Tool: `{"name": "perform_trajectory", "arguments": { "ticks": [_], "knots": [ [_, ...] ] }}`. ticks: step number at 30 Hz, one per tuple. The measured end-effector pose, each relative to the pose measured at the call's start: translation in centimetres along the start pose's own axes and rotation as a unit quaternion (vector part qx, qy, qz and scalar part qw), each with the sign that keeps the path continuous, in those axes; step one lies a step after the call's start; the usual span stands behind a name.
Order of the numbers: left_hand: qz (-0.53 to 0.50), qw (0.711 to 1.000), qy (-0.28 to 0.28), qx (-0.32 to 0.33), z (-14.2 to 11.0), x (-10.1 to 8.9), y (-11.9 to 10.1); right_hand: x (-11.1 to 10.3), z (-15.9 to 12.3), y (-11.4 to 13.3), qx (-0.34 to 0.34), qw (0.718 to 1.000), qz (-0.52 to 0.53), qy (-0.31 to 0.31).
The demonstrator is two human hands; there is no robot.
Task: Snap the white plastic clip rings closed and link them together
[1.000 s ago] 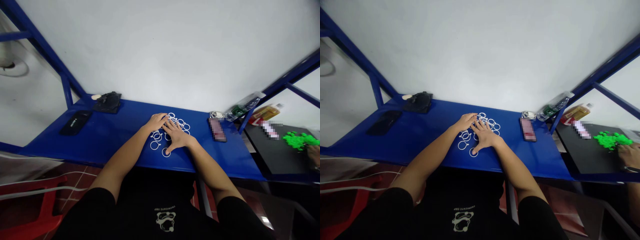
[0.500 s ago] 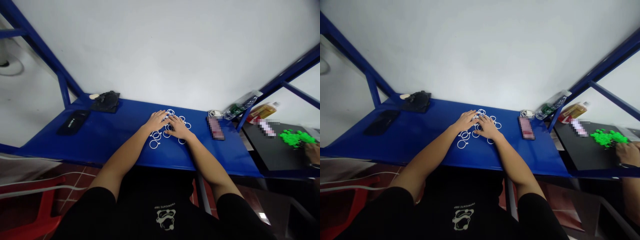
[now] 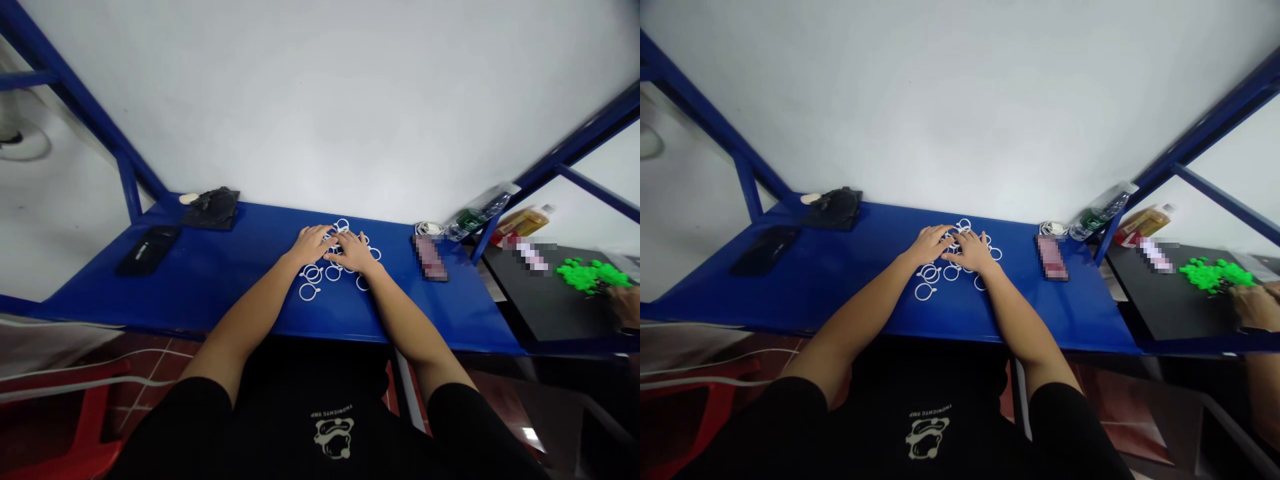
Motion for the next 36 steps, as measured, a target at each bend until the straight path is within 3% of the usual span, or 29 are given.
{"name": "perform_trajectory", "arguments": {
  "ticks": [6,10,14,20,23,26,36],
  "knots": [
    [-0.024,0.999,0.028,0.004,-0.1,0.6,-0.2,-0.7,-2.0,1.2,-0.087,0.995,0.048,0.016],
    [-0.036,0.998,0.041,0.027,0.0,1.5,-0.2,-2.8,-2.2,1.0,-0.125,0.985,0.119,-0.025],
    [-0.035,0.998,0.011,0.057,0.3,1.2,-0.7,-4.3,-1.3,-1.3,-0.068,0.988,0.103,-0.097],
    [-0.017,0.995,-0.043,0.092,0.6,0.0,-1.7,-1.4,0.4,-3.9,0.052,0.999,-0.002,-0.007],
    [-0.003,0.993,-0.065,0.103,0.7,-0.4,-1.7,-1.0,0.6,-3.5,0.053,0.999,-0.002,0.009],
    [0.001,0.992,-0.080,0.095,0.6,-0.8,-1.4,-1.8,0.4,-2.9,0.044,0.999,0.001,-0.023],
    [-0.035,0.995,-0.081,0.047,0.6,-1.1,-0.6,-2.3,-0.2,-2.4,0.004,0.999,0.008,-0.042]
  ]
}}
Point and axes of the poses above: each hand's wrist, its own z-axis towards the middle knuckle, its own x-axis out of the palm, y = z × x, the point moved 10 cm from there along z, towards the middle knuckle, and after that the axes turned 9 degrees about x, right-handed, at the moved point
